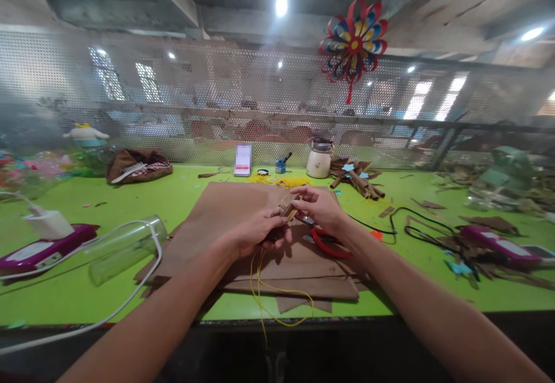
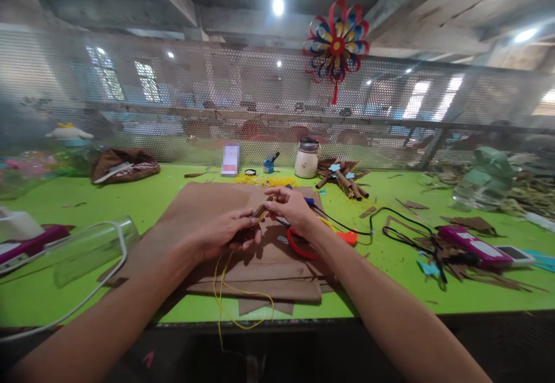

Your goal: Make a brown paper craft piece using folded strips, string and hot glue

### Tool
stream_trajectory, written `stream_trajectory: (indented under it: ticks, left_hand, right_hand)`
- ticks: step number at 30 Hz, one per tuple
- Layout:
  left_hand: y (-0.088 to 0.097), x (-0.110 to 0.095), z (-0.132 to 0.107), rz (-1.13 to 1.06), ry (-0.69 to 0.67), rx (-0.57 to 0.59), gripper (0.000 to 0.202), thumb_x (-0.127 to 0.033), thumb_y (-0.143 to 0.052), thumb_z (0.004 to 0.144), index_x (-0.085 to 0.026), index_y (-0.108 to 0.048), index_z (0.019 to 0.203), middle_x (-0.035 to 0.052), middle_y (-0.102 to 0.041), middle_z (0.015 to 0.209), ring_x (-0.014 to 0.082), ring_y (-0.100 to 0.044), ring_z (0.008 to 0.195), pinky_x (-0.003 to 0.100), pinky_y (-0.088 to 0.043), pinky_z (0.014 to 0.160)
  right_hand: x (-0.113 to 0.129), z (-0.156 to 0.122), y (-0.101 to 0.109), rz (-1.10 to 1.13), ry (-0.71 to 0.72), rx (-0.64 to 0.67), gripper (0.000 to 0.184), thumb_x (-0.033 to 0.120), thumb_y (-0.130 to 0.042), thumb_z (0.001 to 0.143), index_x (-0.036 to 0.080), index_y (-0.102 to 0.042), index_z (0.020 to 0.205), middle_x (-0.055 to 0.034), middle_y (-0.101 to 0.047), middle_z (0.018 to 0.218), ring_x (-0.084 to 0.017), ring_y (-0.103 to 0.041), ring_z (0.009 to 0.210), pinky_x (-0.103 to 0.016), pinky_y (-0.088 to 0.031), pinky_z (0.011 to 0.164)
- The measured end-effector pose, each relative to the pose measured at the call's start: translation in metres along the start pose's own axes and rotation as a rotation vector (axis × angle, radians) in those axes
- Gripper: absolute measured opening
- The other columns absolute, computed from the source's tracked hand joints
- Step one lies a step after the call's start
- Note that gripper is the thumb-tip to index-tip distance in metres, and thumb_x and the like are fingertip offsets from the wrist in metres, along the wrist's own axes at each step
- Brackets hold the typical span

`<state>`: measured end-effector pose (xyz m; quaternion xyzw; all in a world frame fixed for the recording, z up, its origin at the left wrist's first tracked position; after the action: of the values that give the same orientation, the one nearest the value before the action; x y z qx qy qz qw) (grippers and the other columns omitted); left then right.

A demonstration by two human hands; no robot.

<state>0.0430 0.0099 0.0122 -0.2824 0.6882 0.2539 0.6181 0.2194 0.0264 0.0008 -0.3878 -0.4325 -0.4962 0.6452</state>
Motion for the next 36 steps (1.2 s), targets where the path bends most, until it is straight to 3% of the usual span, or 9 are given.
stream_trajectory:
  ticks: [9,17,23,28,32,36]
  left_hand:
    - [0.002,0.007,0.005,0.097,0.001,-0.091,0.031,-0.043,-0.052,0.08,-0.015,-0.055,0.093,-0.0005,-0.055,0.059,0.0068,-0.045,0.042,0.017,-0.031,0.04]
    - [-0.003,-0.003,0.001,0.034,0.055,-0.105,0.026,-0.035,-0.059,0.077,-0.014,-0.057,0.092,-0.005,-0.044,0.056,0.0039,-0.035,0.044,0.015,-0.023,0.04]
    - [-0.003,0.0,0.002,0.007,0.07,-0.195,0.027,-0.035,-0.061,0.075,-0.015,-0.058,0.093,-0.0058,-0.037,0.058,0.004,-0.03,0.047,0.013,-0.018,0.041]
    - [0.0,0.004,0.004,0.018,0.098,-0.194,0.032,-0.036,-0.061,0.075,-0.015,-0.056,0.097,-0.0057,-0.036,0.059,0.0042,-0.028,0.046,0.014,-0.015,0.04]
    - [-0.001,0.0,0.003,0.06,0.093,-0.195,0.03,-0.035,-0.056,0.077,-0.012,-0.055,0.097,-0.0065,-0.033,0.058,0.0036,-0.023,0.044,0.015,-0.012,0.04]
    - [0.001,-0.001,0.002,0.109,0.063,-0.221,0.032,-0.038,-0.056,0.076,-0.012,-0.055,0.095,-0.0062,-0.035,0.058,0.004,-0.025,0.045,0.016,-0.014,0.041]
  right_hand:
    - [-0.006,0.005,0.006,0.067,-0.021,-0.146,0.038,0.027,-0.077,0.055,0.013,-0.063,0.088,0.0021,-0.061,0.065,-0.008,-0.055,0.052,-0.023,-0.044,0.053]
    - [-0.016,0.01,0.01,0.158,-0.065,-0.154,0.038,0.028,-0.079,0.052,0.014,-0.063,0.084,0.0032,-0.061,0.063,-0.008,-0.055,0.049,-0.022,-0.043,0.048]
    - [-0.022,0.011,0.009,0.15,-0.101,-0.145,0.038,0.03,-0.079,0.053,0.015,-0.061,0.083,0.003,-0.061,0.063,-0.008,-0.056,0.05,-0.022,-0.045,0.05]
    - [-0.016,0.011,0.014,0.111,-0.162,-0.124,0.031,0.034,-0.075,0.061,0.014,-0.061,0.08,-0.0004,-0.062,0.065,-0.01,-0.06,0.054,-0.022,-0.047,0.051]
    - [-0.007,0.011,0.02,0.036,-0.189,-0.207,0.023,0.037,-0.064,0.074,0.015,-0.057,0.077,-0.0012,-0.061,0.061,-0.009,-0.057,0.047,-0.02,-0.044,0.043]
    - [-0.001,0.011,0.02,-0.082,-0.165,-0.275,0.016,0.03,-0.06,0.077,0.015,-0.057,0.074,-0.0006,-0.06,0.061,-0.007,-0.054,0.043,-0.017,-0.041,0.04]
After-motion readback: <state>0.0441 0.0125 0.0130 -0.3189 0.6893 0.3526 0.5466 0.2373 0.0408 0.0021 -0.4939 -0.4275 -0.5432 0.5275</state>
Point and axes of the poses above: each hand's wrist, its own z-axis towards the middle knuckle, its own y-axis out of the back of the hand, x = y × z, the point moved 1 cm from there along z, towards the middle knuckle
